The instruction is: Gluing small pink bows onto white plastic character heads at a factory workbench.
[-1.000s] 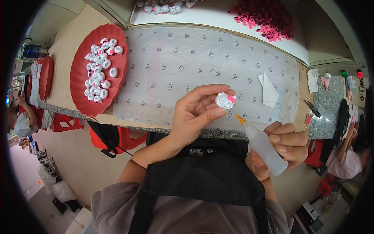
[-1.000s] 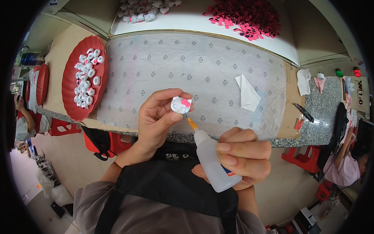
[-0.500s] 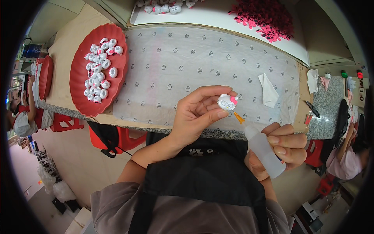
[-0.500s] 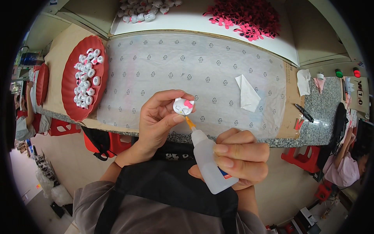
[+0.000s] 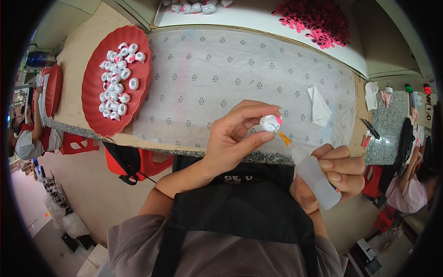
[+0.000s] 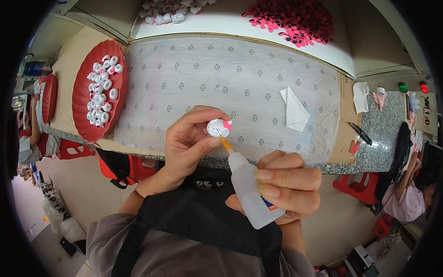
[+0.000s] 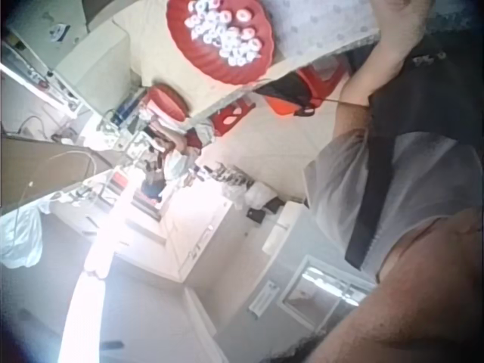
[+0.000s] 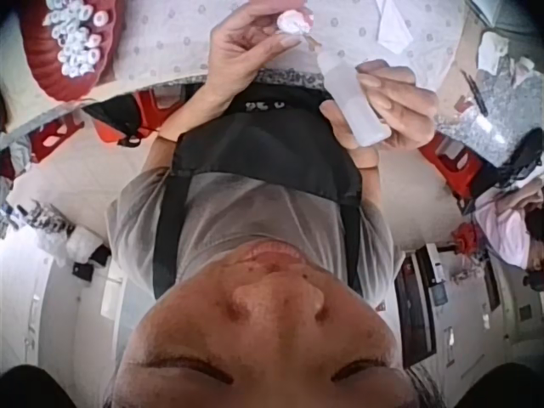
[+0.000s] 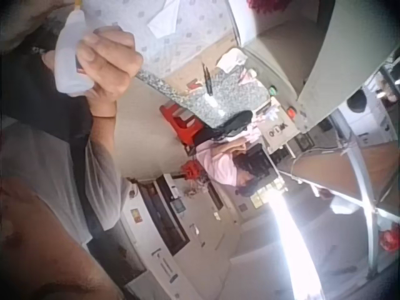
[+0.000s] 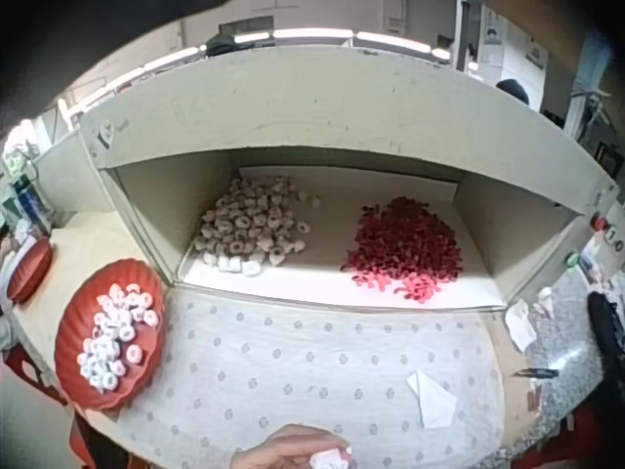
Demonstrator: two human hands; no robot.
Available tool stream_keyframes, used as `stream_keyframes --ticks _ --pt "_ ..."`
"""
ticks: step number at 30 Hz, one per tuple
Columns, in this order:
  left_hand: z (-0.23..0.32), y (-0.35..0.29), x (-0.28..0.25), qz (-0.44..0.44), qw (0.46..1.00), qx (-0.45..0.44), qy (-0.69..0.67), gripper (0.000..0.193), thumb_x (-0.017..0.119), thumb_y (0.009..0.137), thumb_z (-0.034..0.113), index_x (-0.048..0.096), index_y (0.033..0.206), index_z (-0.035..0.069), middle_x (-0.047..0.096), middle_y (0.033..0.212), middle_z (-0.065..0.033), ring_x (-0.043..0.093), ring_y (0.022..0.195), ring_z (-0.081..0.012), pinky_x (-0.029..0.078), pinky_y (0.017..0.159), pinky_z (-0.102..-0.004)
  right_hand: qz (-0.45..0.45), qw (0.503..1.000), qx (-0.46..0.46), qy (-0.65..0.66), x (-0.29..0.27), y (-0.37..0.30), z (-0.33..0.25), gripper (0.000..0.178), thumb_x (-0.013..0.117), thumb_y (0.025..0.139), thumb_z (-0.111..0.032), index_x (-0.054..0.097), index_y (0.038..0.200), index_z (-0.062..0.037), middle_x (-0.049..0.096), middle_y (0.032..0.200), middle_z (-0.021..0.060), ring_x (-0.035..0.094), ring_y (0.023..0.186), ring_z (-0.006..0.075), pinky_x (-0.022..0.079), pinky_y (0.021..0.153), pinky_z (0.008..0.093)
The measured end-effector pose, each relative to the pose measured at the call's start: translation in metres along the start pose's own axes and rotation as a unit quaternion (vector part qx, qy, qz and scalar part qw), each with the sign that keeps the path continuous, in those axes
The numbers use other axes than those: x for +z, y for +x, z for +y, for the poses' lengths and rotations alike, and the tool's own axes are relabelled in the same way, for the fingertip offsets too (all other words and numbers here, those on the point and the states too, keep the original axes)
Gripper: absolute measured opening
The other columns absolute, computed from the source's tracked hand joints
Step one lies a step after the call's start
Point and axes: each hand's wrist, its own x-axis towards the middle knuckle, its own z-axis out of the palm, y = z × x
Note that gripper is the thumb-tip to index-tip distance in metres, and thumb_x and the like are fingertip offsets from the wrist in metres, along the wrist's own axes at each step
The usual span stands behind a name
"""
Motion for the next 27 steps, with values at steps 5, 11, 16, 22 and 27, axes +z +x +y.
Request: stream_keyframes --ticks 5,11,16,22,27 --pt "0.0 0.002 -0.001 -0.018 0.996 0.037 0.078 0.035 0.051 0.069 -0.011 0.048 0.103 -0.002 0.046 0.102 -0.0113 0.045 0.095 -0.0163 0.037 0.081 -0.0264 -0.068 0.998 0.015 0.006 -0.005 0.004 0.0 0.036 0.065 0.064 -0.008 0.037 0.087 -0.0085 0.038 0.081 0.0072 0.039 0.055 0.0136 0.036 0.044 0.0215" --pt "-0.002 0.002 -0.001 0.001 0.992 0.048 0.121 0.034 0.051 0.069 -0.011 0.05 0.102 -0.002 0.045 0.102 -0.0112 0.045 0.094 -0.0162 0.036 0.08 -0.0256 -0.052 0.998 0.024 -0.024 -0.006 0.001 -0.002 0.036 0.066 0.064 -0.01 0.037 0.086 -0.0084 0.038 0.079 0.006 0.039 0.055 0.0125 0.036 0.043 0.0213" --pt "0.001 0.001 -0.008 0.025 0.992 0.049 0.109 0.033 0.051 0.07 -0.01 0.048 0.103 -0.004 0.044 0.104 -0.0125 0.044 0.096 -0.0165 0.036 0.082 -0.0259 -0.024 0.999 0.027 0.014 -0.007 0.004 0.007 0.041 0.07 0.059 -0.01 0.039 0.086 -0.0074 0.043 0.079 0.0075 0.042 0.056 0.0127 0.038 0.045 0.022" --pt "0.016 0.011 -0.028 0.144 0.988 0.055 0.019 0.037 0.053 0.071 -0.006 0.043 0.107 -0.003 0.05 0.099 -0.0105 0.048 0.091 -0.0139 0.037 0.081 -0.0242 0.002 0.966 0.258 0.016 -0.03 0.04 0.045 0.036 0.059 0.061 0.006 0.037 0.09 0.0005 0.045 0.082 0.0109 0.053 0.069 0.0198 0.047 0.055 0.025" --pt "0.024 0.003 -0.034 0.153 0.986 0.07 0.007 0.038 0.053 0.071 -0.006 0.043 0.108 -0.002 0.05 0.099 -0.0098 0.048 0.092 -0.0135 0.037 0.081 -0.0239 -0.16 0.93 0.326 -0.046 -0.003 0.095 0.115 0.018 0.05 0.071 0.0 0.045 0.088 -0.0026 0.05 0.08 0.0054 0.052 0.073 0.0131 0.044 0.053 0.0236"
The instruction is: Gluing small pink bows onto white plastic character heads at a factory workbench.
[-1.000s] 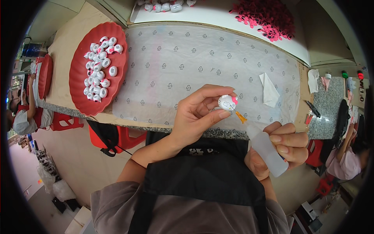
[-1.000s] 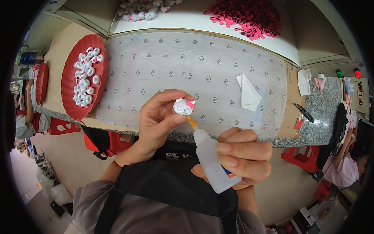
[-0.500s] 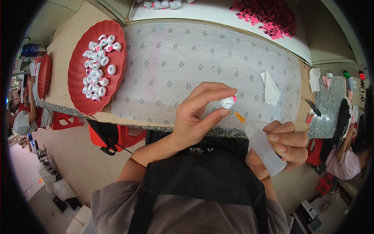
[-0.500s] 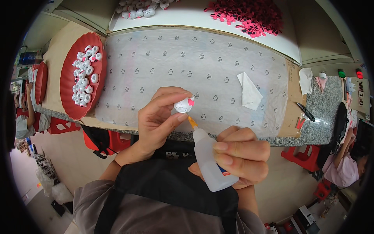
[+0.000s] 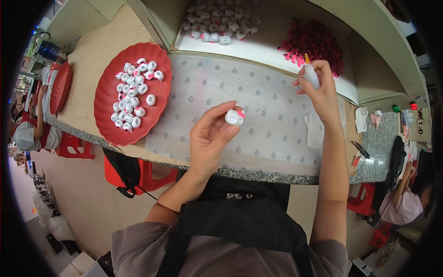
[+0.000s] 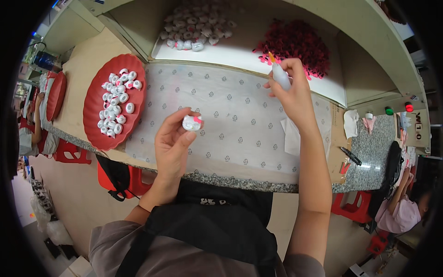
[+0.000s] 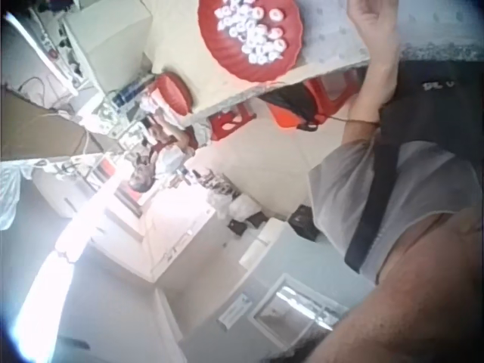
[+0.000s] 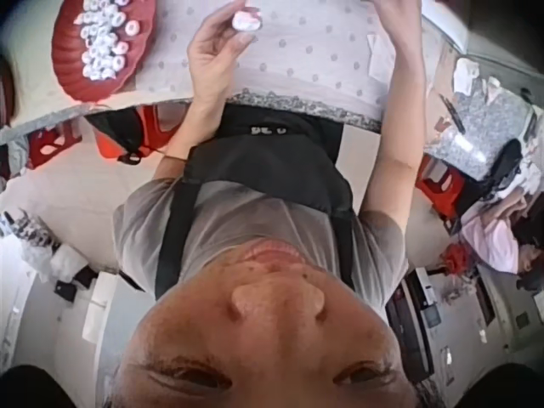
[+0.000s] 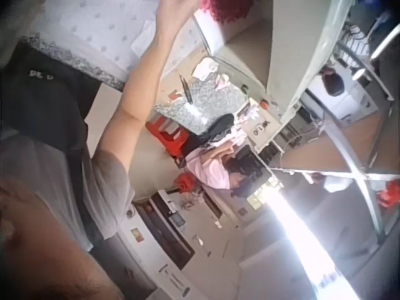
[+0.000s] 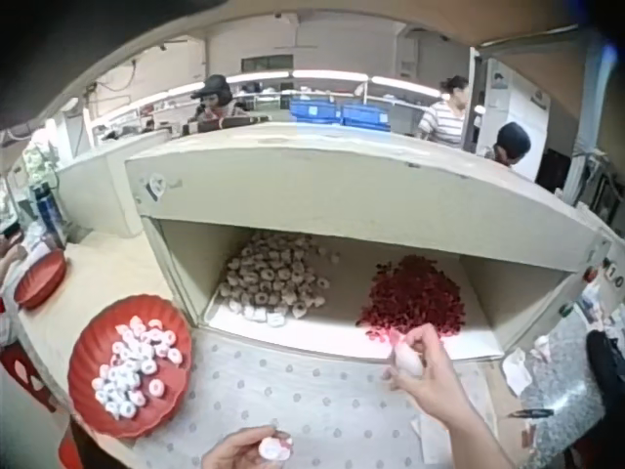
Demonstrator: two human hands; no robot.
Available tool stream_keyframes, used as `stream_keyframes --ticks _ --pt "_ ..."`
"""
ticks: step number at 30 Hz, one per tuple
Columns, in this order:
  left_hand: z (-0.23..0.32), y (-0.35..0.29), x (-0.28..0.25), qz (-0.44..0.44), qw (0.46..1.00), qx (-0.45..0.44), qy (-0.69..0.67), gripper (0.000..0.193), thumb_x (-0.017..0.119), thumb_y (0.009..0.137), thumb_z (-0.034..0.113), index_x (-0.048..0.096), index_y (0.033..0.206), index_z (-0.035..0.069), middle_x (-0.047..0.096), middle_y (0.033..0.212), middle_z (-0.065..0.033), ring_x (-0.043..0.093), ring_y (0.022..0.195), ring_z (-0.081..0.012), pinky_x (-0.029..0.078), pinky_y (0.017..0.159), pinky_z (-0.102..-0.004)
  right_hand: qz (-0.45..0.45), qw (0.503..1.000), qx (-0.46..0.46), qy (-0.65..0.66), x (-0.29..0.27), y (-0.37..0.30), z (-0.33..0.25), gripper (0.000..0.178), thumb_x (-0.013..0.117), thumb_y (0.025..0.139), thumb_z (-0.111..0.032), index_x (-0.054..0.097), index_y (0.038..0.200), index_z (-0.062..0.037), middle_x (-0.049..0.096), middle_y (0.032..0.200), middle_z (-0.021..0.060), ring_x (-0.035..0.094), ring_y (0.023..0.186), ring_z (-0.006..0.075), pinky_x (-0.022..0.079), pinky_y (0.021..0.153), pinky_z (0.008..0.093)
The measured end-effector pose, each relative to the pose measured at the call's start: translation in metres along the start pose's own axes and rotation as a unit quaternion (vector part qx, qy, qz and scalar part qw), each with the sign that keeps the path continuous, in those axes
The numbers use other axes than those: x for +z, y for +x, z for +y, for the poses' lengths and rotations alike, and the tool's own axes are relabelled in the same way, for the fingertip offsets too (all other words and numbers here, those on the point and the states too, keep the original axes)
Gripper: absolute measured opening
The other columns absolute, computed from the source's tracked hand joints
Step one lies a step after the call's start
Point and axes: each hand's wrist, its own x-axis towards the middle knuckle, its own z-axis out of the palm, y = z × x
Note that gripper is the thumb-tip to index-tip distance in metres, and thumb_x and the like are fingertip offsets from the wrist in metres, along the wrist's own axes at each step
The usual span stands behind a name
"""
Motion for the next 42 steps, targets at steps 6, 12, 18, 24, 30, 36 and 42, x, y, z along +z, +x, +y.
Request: stream_keyframes --ticks 6,12,18,24,30,36,42 --pt "0.009 -0.01 -0.006 -0.008 1.0 -0.017 0.006 0.035 0.052 0.073 -0.006 0.044 0.107 -0.003 0.048 0.101 -0.0084 0.046 0.094 -0.0135 0.037 0.082 -0.0243 -0.027 0.862 -0.133 -0.488 0.012 0.077 0.026 0.027 0.054 0.065 -0.004 0.055 0.091 -0.0079 0.055 0.079 0.0174 0.052 0.076 0.0326 0.042 0.067 0.0388" --pt "0.013 -0.009 -0.012 -0.012 1.0 -0.004 0.006 0.035 0.051 0.074 -0.004 0.043 0.108 -0.003 0.048 0.101 -0.0078 0.046 0.095 -0.0123 0.037 0.082 -0.0233 -0.069 0.838 -0.165 -0.516 0.008 0.072 0.019 0.018 0.056 0.062 -0.005 0.051 0.079 -0.0036 0.054 0.082 0.0136 0.052 0.076 0.0311 0.042 0.067 0.0379" --pt "0.013 -0.005 -0.011 -0.001 1.0 -0.011 0.001 0.035 0.051 0.074 -0.003 0.043 0.108 -0.002 0.048 0.098 -0.0056 0.046 0.093 -0.0106 0.037 0.08 -0.0218 0.014 0.945 -0.212 -0.247 0.012 0.019 -0.013 0.024 0.056 0.063 0.003 0.053 0.085 -0.0022 0.053 0.074 0.0096 0.053 0.069 0.0201 0.041 0.061 0.0272" --pt "0.009 0.001 0.001 -0.029 0.999 -0.032 0.0 0.035 0.051 0.075 -0.002 0.043 0.109 -0.001 0.048 0.097 -0.0045 0.046 0.091 -0.0088 0.037 0.08 -0.021 -0.017 0.993 -0.053 -0.107 -0.001 -0.061 -0.024 0.013 0.057 0.065 0.005 0.056 0.077 0.0004 0.055 0.07 0.0052 0.049 0.061 0.0098 0.039 0.057 0.0204" --pt "0.003 -0.003 0.013 -0.056 0.997 -0.049 0.005 0.036 0.05 0.076 -0.002 0.042 0.111 -0.001 0.048 0.098 -0.0041 0.046 0.09 -0.0077 0.038 0.077 -0.0204 0.033 0.993 -0.029 0.109 0.011 -0.094 -0.01 0.01 0.059 0.063 0.007 0.051 0.068 0.0016 0.051 0.072 0.0102 0.048 0.062 0.013 0.041 0.056 0.0217" --pt "-0.005 -0.002 0.027 -0.105 0.994 -0.026 0.026 0.036 0.049 0.077 0.0 0.042 0.112 0.002 0.049 0.097 -0.0024 0.046 0.084 -0.0064 0.039 0.075 -0.0207 0.069 0.979 -0.002 0.193 0.02 -0.111 -0.006 0.016 0.057 0.063 0.007 0.045 0.069 -0.0003 0.049 0.07 0.0115 0.048 0.062 0.0152 0.042 0.057 0.0251" --pt "-0.005 -0.008 0.025 -0.084 0.996 -0.024 0.03 0.037 0.05 0.076 0.0 0.043 0.112 0.004 0.05 0.095 -0.0023 0.047 0.082 -0.0055 0.039 0.073 -0.021 0.037 0.966 0.006 0.256 0.022 -0.113 -0.002 0.016 0.055 0.065 0.007 0.043 0.071 -0.0008 0.049 0.068 0.0122 0.048 0.06 0.0157 0.042 0.057 0.0259"
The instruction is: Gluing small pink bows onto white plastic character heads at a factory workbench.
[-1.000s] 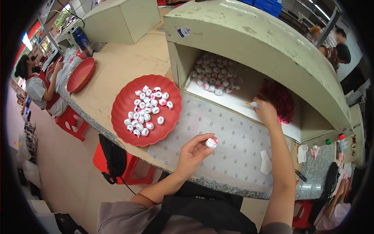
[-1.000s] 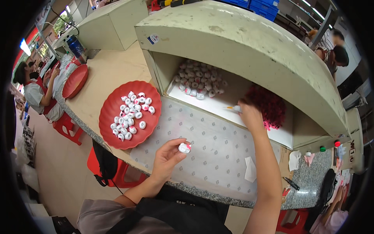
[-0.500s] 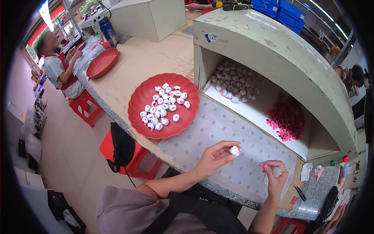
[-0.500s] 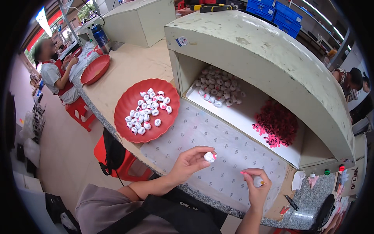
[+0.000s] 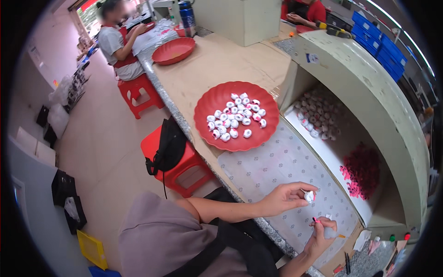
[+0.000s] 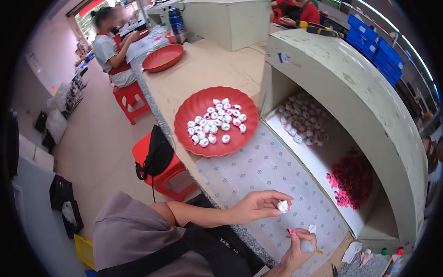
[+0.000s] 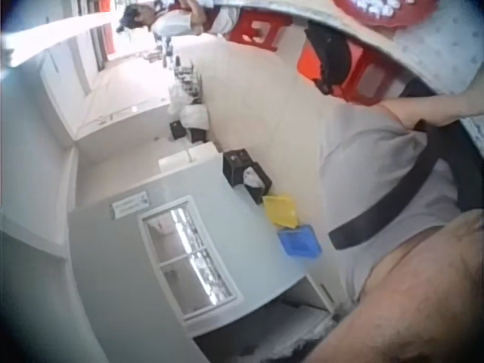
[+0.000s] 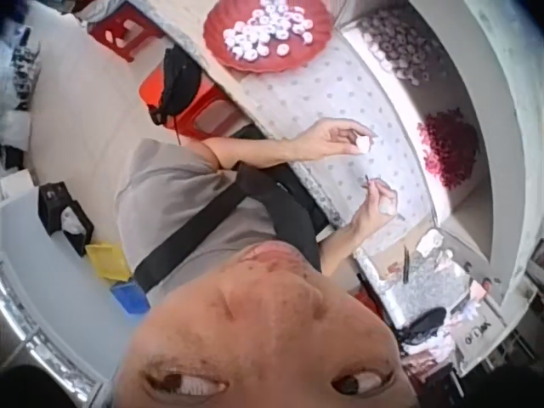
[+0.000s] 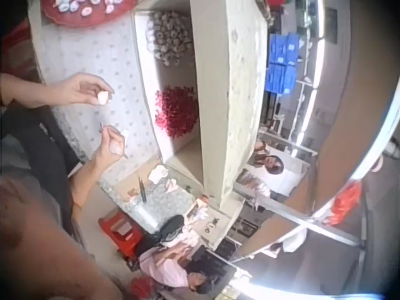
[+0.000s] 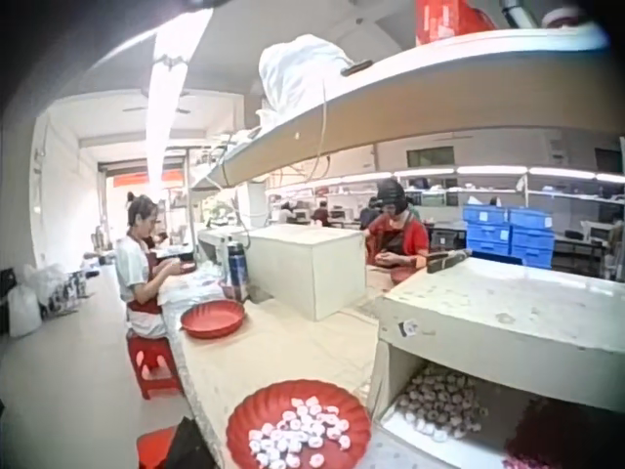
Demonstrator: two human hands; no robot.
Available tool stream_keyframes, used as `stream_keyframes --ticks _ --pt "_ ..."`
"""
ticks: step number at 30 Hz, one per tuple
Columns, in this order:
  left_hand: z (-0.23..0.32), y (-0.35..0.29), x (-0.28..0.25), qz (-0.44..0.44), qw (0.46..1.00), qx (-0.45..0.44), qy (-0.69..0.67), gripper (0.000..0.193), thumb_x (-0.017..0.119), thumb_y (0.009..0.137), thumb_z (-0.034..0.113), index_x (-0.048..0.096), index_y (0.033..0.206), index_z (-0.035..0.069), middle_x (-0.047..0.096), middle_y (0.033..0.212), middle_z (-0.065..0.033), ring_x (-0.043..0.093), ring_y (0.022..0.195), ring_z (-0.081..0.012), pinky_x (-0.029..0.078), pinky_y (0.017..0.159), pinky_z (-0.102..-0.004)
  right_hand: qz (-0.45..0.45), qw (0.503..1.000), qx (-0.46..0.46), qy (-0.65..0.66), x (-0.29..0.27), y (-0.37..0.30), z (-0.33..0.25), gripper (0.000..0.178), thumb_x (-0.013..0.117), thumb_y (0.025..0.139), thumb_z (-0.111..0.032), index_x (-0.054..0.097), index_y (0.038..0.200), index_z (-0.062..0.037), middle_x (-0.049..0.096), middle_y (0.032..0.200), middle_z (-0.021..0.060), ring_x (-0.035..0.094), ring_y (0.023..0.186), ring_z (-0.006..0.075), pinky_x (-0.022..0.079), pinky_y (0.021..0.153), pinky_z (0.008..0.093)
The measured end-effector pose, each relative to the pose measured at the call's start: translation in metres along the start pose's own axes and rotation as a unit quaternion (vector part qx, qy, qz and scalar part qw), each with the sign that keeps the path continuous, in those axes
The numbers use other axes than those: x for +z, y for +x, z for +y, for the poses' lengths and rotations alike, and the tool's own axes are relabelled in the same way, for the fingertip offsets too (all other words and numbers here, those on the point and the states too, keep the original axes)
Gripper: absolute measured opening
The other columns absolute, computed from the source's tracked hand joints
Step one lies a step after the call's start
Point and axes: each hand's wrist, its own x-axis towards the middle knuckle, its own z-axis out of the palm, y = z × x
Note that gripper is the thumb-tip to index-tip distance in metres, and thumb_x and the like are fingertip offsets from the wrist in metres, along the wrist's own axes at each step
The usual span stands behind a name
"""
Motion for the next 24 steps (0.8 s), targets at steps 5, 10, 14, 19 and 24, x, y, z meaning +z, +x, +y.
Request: stream_keyframes --ticks 5,10,14,19,24 --pt "0.001 -0.003 0.005 -0.013 1.0 0.025 0.014 0.036 0.051 0.074 -0.001 0.045 0.109 0.004 0.05 0.093 -0.003 0.048 0.084 -0.0073 0.04 0.074 -0.0219 -0.016 1.0 -0.01 -0.02 -0.008 -0.007 0.003 0.01 0.05 0.071 0.002 0.041 0.073 -0.0019 0.044 0.07 0.0093 0.042 0.062 0.0135 0.038 0.057 0.0244" --pt "-0.003 -0.006 0.003 -0.007 0.999 0.025 0.029 0.034 0.051 0.073 -0.001 0.047 0.106 0.004 0.05 0.093 -0.0035 0.049 0.083 -0.0072 0.041 0.074 -0.0226 -0.02 1.0 0.008 -0.011 0.001 -0.01 -0.001 0.01 0.05 0.071 0.002 0.042 0.074 -0.0021 0.044 0.071 0.0088 0.042 0.061 0.0131 0.038 0.057 0.024" --pt "-0.007 0.004 0.002 -0.041 0.997 0.039 0.049 0.031 0.053 0.075 0.003 0.048 0.105 0.002 0.051 0.097 -0.0055 0.048 0.087 -0.0105 0.039 0.077 -0.0256 0.032 0.999 0.005 -0.018 0.003 -0.007 -0.004 0.013 0.054 0.066 0.005 0.043 0.071 -0.0004 0.048 0.068 0.0123 0.047 0.058 0.0162 0.041 0.057 0.0257" --pt "0.002 0.001 -0.009 0.027 0.991 0.026 0.127 0.031 0.053 0.071 -0.002 0.051 0.101 0.002 0.052 0.096 -0.0075 0.05 0.088 -0.0126 0.041 0.077 -0.0252 -0.001 0.998 0.045 0.033 0.032 0.008 -0.005 0.011 0.055 0.064 0.009 0.048 0.07 0.0022 0.051 0.071 0.0111 0.049 0.062 0.0156 0.041 0.056 0.0241" --pt "-0.011 0.009 -0.004 0.013 0.984 0.063 0.163 0.032 0.054 0.067 -0.006 0.053 0.099 0.002 0.053 0.098 -0.0098 0.051 0.091 -0.0176 0.042 0.077 -0.0257 -0.001 0.995 0.074 0.062 0.029 0.011 -0.002 0.013 0.058 0.064 0.009 0.05 0.072 0.0022 0.053 0.073 0.0098 0.052 0.061 0.0129 0.041 0.053 0.0201"
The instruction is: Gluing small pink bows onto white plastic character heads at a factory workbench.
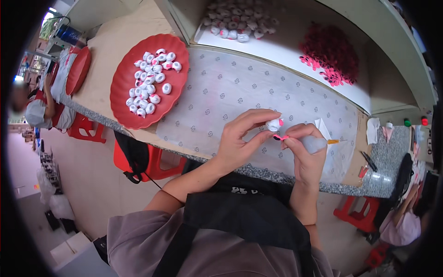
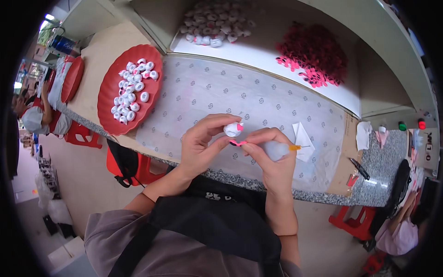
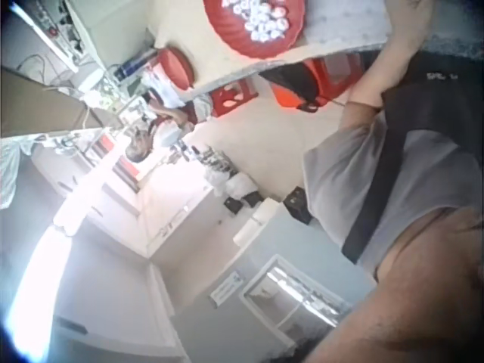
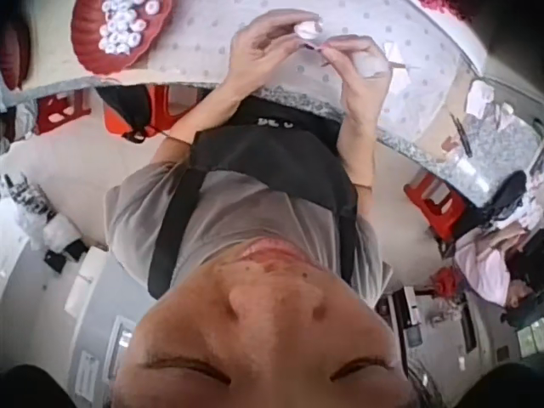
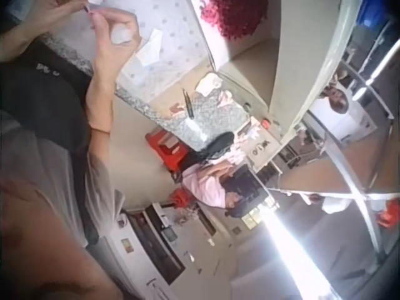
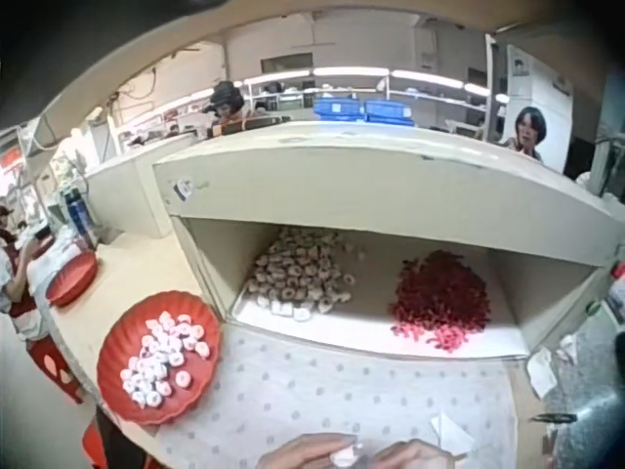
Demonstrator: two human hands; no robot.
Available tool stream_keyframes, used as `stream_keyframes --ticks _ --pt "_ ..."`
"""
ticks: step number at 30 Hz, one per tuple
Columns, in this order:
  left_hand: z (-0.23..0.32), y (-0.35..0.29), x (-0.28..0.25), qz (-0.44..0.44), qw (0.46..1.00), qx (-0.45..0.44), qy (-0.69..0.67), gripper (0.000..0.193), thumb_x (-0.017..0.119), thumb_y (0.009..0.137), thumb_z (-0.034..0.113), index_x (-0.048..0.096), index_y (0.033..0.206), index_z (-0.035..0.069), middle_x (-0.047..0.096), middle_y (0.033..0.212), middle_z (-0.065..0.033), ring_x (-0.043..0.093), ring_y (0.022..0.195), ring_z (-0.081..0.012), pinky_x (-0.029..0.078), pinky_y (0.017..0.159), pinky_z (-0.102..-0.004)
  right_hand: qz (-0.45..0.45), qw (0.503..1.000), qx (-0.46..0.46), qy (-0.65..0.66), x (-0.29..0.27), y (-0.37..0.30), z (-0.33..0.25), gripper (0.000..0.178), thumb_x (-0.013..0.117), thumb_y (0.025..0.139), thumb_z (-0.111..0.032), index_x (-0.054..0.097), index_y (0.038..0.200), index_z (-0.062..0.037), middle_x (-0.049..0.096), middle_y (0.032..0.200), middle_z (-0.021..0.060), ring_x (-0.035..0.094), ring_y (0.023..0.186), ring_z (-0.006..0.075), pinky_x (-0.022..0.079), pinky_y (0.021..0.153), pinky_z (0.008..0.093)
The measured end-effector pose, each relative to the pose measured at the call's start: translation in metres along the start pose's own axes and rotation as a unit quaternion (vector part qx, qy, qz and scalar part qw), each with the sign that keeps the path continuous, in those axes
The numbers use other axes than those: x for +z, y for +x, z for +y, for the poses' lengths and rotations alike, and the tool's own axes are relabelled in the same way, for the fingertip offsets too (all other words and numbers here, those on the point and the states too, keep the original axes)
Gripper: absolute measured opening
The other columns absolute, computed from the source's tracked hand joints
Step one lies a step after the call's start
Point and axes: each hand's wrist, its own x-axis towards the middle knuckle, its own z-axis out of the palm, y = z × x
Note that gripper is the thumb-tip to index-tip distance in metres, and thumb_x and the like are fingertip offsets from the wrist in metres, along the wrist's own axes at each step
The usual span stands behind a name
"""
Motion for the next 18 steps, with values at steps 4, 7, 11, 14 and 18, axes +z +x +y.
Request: stream_keyframes --ticks 4,7,11,14,18 --pt "0.001 -0.005 0.002 -0.006 0.996 0.037 0.077 0.031 0.054 0.066 -0.007 0.054 0.096 0.001 0.054 0.095 -0.0106 0.053 0.09 -0.0198 0.043 0.076 -0.0263 -0.005 1.0 0.002 0.02 -0.001 -0.004 0.003 0.012 0.058 0.066 0.006 0.05 0.073 0.0013 0.054 0.073 0.0091 0.051 0.06 0.0113 0.041 0.052 0.0195" --pt "0.0 -0.009 0.005 -0.003 0.996 0.042 0.073 0.03 0.055 0.066 -0.007 0.054 0.095 0.0 0.054 0.095 -0.0106 0.052 0.091 -0.0198 0.042 0.076 -0.0268 -0.005 0.999 0.008 0.04 0.0 -0.005 0.009 0.012 0.059 0.066 0.005 0.05 0.073 0.0011 0.054 0.073 0.0089 0.051 0.06 0.011 0.041 0.053 0.0195" --pt "-0.002 -0.005 0.004 -0.017 1.0 0.02 0.004 0.03 0.055 0.067 -0.006 0.052 0.096 -0.001 0.052 0.099 -0.0118 0.05 0.094 -0.0199 0.042 0.078 -0.0278 0.008 0.999 -0.008 0.035 -0.001 -0.002 0.011 0.012 0.059 0.067 0.004 0.05 0.074 0.0005 0.054 0.074 0.0086 0.05 0.061 0.0104 0.041 0.053 0.02" --pt "0.001 0.0 0.002 -0.036 0.997 0.018 -0.064 0.03 0.055 0.069 -0.006 0.05 0.098 -0.002 0.049 0.103 -0.0135 0.048 0.096 -0.0194 0.041 0.081 -0.0281 0.011 1.0 -0.012 0.016 0.004 0.003 0.008 0.012 0.059 0.067 0.005 0.049 0.072 -0.0003 0.053 0.072 0.007 0.049 0.061 0.01 0.04 0.055 0.0195" --pt "0.009 -0.002 0.001 -0.029 0.985 -0.043 -0.163 0.028 0.053 0.072 -0.006 0.047 0.099 -0.004 0.048 0.104 -0.0145 0.047 0.097 -0.0185 0.04 0.082 -0.0286 0.04 0.996 -0.069 -0.047 0.009 0.002 0.011 0.02 0.062 0.063 0.005 0.046 0.073 -0.0021 0.05 0.07 0.0048 0.048 0.062 0.0096 0.04 0.059 0.0202"
